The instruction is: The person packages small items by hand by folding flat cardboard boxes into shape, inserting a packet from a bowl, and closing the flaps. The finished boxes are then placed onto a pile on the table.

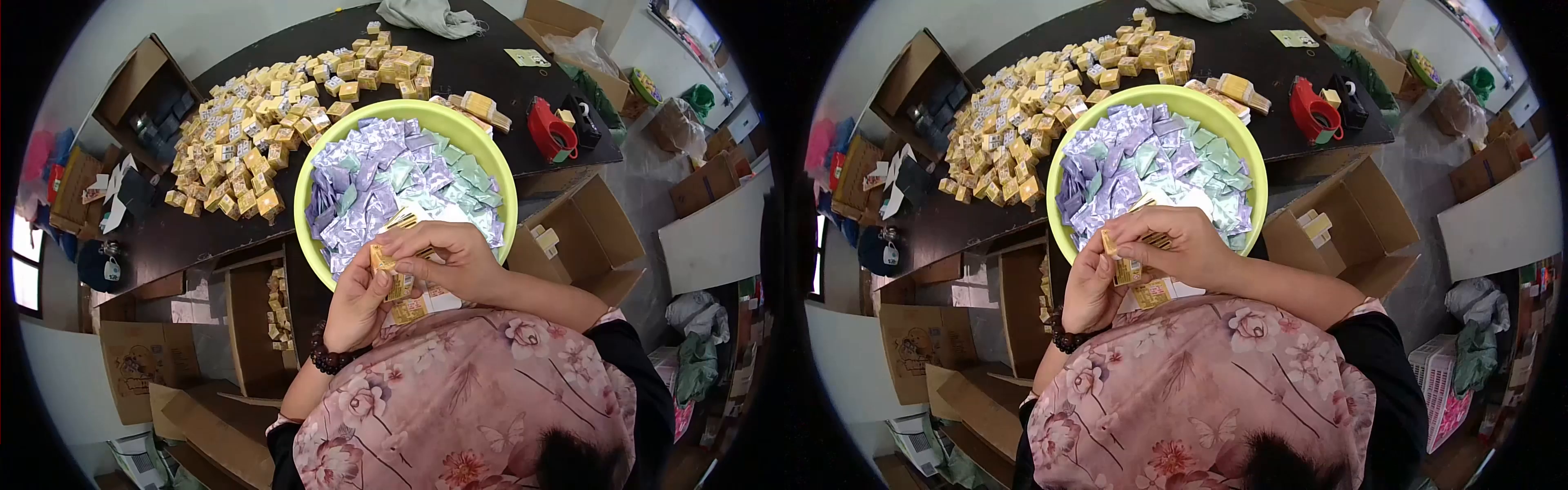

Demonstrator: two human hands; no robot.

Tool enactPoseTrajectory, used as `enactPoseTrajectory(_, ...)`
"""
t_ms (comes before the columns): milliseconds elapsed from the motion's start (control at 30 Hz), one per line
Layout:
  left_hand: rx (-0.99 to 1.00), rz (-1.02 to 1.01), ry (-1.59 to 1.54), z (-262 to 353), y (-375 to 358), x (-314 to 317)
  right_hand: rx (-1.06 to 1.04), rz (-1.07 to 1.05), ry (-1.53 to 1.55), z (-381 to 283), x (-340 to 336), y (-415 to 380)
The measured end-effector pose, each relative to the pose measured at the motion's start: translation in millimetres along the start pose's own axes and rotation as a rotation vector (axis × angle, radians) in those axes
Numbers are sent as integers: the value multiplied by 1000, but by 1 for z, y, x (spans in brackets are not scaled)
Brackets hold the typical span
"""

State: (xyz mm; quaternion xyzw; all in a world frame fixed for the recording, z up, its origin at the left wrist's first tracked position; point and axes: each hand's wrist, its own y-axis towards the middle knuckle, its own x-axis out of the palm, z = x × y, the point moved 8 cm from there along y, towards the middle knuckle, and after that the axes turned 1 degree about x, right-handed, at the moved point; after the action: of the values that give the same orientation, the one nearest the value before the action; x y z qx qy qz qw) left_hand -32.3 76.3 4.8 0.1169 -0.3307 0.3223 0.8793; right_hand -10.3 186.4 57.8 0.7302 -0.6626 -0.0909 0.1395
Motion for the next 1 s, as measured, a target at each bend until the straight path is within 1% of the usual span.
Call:
enactPoseTrajectory(33,3,1,-3,0,1,0,47,13,82,3,0,0)
enactPoseTrajectory(67,3,1,-3,0,1,0,48,13,82,3,0,0)
enactPoseTrajectory(133,36,19,37,4,2,1,136,41,68,11,-3,-1)
enactPoseTrajectory(267,33,25,69,5,2,0,115,53,90,12,-5,2)
enactPoseTrajectory(333,19,37,61,7,0,1,-90,-24,-123,-1,-1,4)
enactPoseTrajectory(367,20,37,61,7,0,0,-90,-25,-123,-3,0,4)
enactPoseTrajectory(433,-3,37,20,5,-1,-3,-240,-40,-359,-18,6,0)
enactPoseTrajectory(567,68,75,50,10,1,-1,-282,-72,-431,-14,12,-4)
enactPoseTrajectory(633,-4,50,25,5,-2,-2,-421,-124,-660,-14,19,-7)
enactPoseTrajectory(733,38,78,52,13,-10,-10,-450,-140,-633,-20,17,-7)
enactPoseTrajectory(767,115,156,130,28,-16,-20,-422,-109,-699,-17,17,-9)
enactPoseTrajectory(800,207,246,169,51,-24,-33,-422,-112,-696,-17,19,-12)
enactPoseTrajectory(867,372,574,522,89,-53,-92,-268,-160,-979,2,21,-15)
enactPoseTrajectory(900,361,734,667,100,-72,-126,-269,-157,-974,7,20,-18)
enactPoseTrajectory(933,327,896,1003,113,-95,-171,-247,-248,-1058,20,25,-23)
enactPoseTrajectory(967,286,1047,1344,120,-115,-201,-224,-337,-1141,29,29,-28)
enactPoseTrajectory(1000,287,1041,1351,115,-126,-208,-225,-329,-1140,29,28,-28)
